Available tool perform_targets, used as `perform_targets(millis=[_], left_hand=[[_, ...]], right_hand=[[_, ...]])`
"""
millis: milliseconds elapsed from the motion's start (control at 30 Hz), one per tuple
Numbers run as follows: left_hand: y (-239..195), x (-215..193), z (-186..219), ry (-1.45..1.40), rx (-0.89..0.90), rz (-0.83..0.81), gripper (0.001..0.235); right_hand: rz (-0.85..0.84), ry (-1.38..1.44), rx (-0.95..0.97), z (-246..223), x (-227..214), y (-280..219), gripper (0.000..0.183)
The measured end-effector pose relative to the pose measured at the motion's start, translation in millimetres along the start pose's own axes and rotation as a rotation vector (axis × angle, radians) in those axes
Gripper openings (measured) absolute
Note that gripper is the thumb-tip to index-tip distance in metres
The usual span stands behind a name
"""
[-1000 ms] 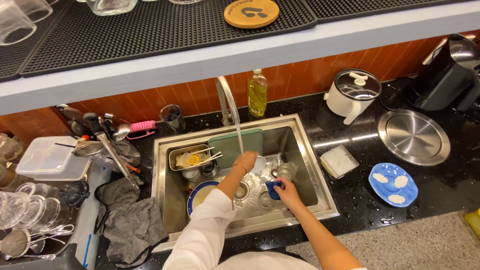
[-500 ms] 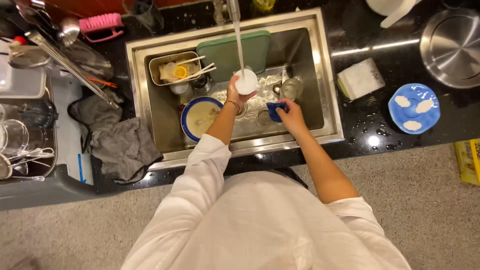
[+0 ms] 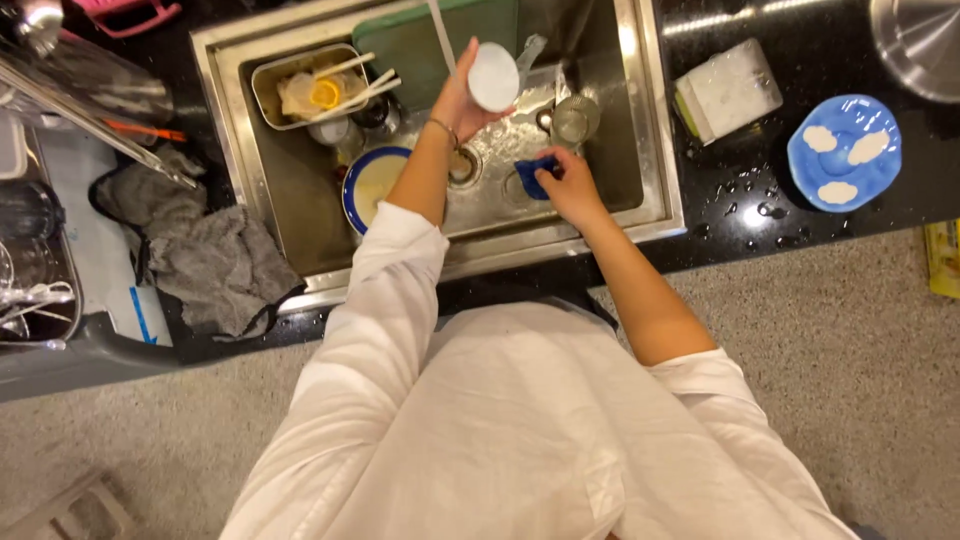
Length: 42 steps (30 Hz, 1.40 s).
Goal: Wash a variety of glasses, cups, and bowls in a sink.
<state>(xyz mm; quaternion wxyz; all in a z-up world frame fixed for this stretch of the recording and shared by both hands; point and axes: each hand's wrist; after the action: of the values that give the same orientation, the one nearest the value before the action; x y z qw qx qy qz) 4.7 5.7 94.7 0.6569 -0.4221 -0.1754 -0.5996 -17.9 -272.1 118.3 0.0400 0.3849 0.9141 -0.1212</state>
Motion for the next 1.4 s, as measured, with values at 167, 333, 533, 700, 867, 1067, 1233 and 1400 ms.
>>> perform_targets(millis=[167,333,533,700,867,1067,1233,1400], left_hand=[[-23.8,37.8,-1.8,-0.271,0.133,0.000,0.073],[-3.5,7.2,-41.0,0.217,0.033,0.427,0.062],[-37.4,35.6,-14.2,1.437,0.535,0.423,0.056],[-20.4,3.7,-10.1,-0.168,0.145,0.176,0.072],[-34.8,15.8,-11.8,-0.398,0.251,0.030,0.076],[-11.0,30.9,-14.5,-0.055,0.098,0.145,0.048],[12.2,-1.2,-37.0,0.420,0.200,0.271,0.047],[-52.0,41.9,4.7,-0.237,0.209,0.091,0.061]], right_hand=[[-0.021,0.039,-0.033,1.6,3.1,-2.5,0.020],[-0.021,0.045,0.010,2.9,1.6,3.9,0.020],[-0.011,0.012,-0.013,2.1,4.3,0.9,0.021],[0.019,-0.021,-0.006,1.0,5.4,-1.5,0.021],[0.018,0.032,-0.004,-6.4,6.1,-5.4,0.019],[0.056,-0.005,0.011,-3.6,3.8,-5.9,0.020],[0.025,0.002,0.023,-6.3,8.4,-8.3,0.021],[0.005,-0.023,0.000,4.9,6.9,0.8,0.021]])
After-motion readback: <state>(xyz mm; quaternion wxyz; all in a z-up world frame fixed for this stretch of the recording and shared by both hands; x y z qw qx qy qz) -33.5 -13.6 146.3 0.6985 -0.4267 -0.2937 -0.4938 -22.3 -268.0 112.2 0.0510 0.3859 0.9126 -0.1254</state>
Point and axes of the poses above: each hand's wrist, its own y-axis towards the middle knuckle, its own x-axis out of the palm, z = x × y, and after that the axes turned 7 degrees about -z, right-handed
